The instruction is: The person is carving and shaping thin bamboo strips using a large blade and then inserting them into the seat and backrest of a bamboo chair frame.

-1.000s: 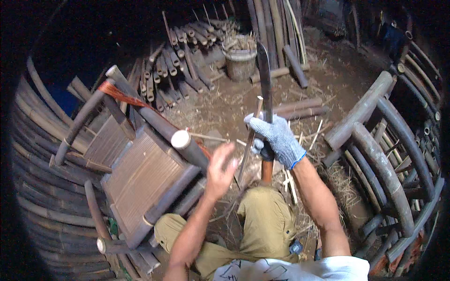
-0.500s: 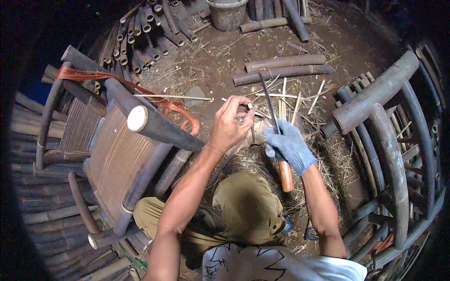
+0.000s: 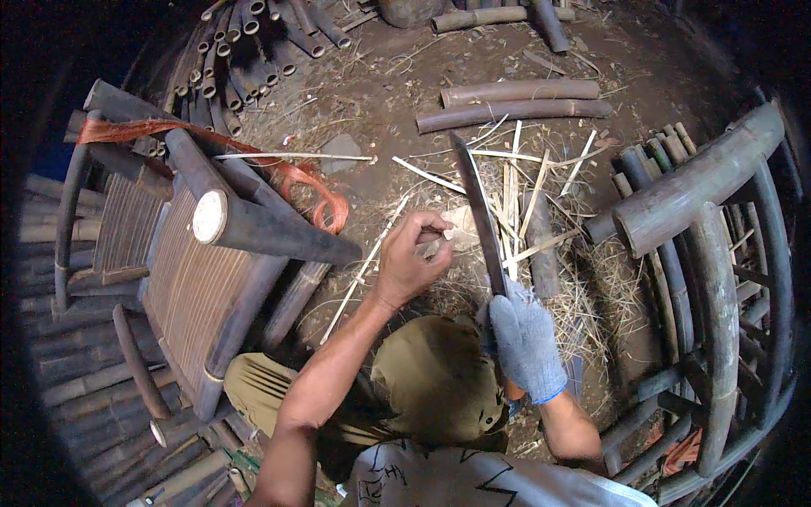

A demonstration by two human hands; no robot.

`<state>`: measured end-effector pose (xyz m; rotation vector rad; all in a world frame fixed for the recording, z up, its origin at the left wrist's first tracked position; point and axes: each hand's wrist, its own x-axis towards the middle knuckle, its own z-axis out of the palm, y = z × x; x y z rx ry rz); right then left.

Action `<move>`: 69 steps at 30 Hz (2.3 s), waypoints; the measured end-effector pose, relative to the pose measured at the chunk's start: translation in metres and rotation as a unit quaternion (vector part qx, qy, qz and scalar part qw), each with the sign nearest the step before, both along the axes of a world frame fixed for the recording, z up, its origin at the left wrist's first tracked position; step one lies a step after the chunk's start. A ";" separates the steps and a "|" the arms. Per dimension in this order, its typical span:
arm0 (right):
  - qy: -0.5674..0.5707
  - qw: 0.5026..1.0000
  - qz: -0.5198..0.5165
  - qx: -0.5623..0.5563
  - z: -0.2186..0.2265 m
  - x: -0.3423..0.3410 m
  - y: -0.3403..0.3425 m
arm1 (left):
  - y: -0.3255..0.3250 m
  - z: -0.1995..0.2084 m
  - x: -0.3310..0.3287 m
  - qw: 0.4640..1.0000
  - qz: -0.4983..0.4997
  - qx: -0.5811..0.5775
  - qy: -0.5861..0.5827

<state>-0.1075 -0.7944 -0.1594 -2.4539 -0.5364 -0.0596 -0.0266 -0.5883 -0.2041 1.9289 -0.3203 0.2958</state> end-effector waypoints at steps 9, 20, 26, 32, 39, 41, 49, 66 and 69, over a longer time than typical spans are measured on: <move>0.016 0.998 0.043 -0.042 0.005 0.011 0.018 | -0.002 -0.006 -0.010 0.999 -0.021 -0.004 -0.029; 0.048 0.997 0.040 -0.034 0.001 0.010 0.017 | -0.007 -0.007 -0.012 0.999 -0.019 0.016 -0.047; 0.048 0.998 0.022 -0.041 0.001 0.010 0.020 | -0.010 -0.005 -0.012 0.999 -0.016 0.010 -0.044; 0.025 0.995 0.028 -0.095 0.000 0.021 0.022 | -0.006 0.027 -0.008 0.981 0.010 0.190 0.023; -0.066 0.995 0.006 -0.077 -0.011 0.027 0.018 | -0.050 0.174 0.049 0.899 -0.035 0.200 -0.389; -0.050 0.995 0.028 -0.081 -0.012 0.031 0.026 | -0.057 0.106 0.067 0.903 -0.118 0.311 -0.272; 0.027 0.999 -0.012 -0.025 -0.036 0.022 0.027 | -0.036 0.095 0.114 0.909 -0.117 0.339 -0.211; 0.152 0.979 -0.073 0.115 -0.098 0.056 0.030 | 0.004 -0.004 0.017 0.945 -0.052 -0.102 0.307; 0.220 0.962 -0.105 0.121 -0.085 0.052 0.026 | 0.008 -0.009 0.013 0.913 0.035 -0.224 0.341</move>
